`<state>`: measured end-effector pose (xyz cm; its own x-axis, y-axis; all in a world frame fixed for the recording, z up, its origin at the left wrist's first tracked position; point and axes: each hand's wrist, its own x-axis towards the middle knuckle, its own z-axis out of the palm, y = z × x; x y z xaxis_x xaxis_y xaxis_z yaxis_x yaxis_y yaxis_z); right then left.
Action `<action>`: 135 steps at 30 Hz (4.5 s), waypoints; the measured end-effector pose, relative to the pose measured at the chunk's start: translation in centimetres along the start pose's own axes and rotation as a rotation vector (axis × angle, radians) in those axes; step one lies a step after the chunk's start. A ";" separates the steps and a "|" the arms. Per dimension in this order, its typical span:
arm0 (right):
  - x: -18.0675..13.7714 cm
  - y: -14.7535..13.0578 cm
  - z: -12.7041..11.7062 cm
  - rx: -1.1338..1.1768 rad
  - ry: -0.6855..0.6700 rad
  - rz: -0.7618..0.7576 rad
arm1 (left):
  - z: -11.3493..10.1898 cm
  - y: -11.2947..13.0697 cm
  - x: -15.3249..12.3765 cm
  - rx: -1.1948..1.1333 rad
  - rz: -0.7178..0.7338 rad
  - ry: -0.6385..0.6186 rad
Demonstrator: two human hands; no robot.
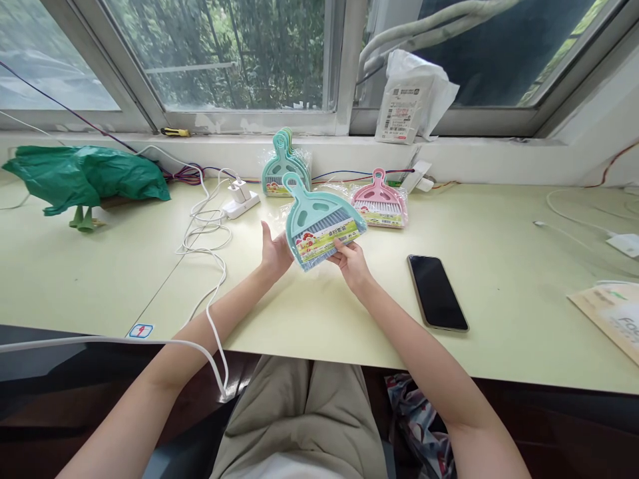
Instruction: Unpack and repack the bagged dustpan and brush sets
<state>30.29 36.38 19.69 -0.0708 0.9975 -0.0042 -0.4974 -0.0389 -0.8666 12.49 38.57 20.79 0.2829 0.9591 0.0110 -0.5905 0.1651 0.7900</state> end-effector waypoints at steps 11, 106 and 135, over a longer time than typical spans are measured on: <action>0.5 -0.1 -0.7 0.060 0.094 -0.038 | 1.0 -1.7 -1.5 0.393 -0.061 -0.146; 1.0 -3.6 -2.5 -0.812 -0.049 0.135 | -0.3 1.0 0.0 0.356 -0.027 0.149; 1.0 -1.9 -3.5 -2.080 -0.337 -0.846 | -2.8 1.2 1.6 0.171 -0.202 0.405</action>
<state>34.17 37.66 19.57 -0.6047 0.6962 0.3869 0.7937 0.5670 0.2202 10.12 40.90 20.03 0.0423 0.9298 -0.3656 -0.4113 0.3496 0.8418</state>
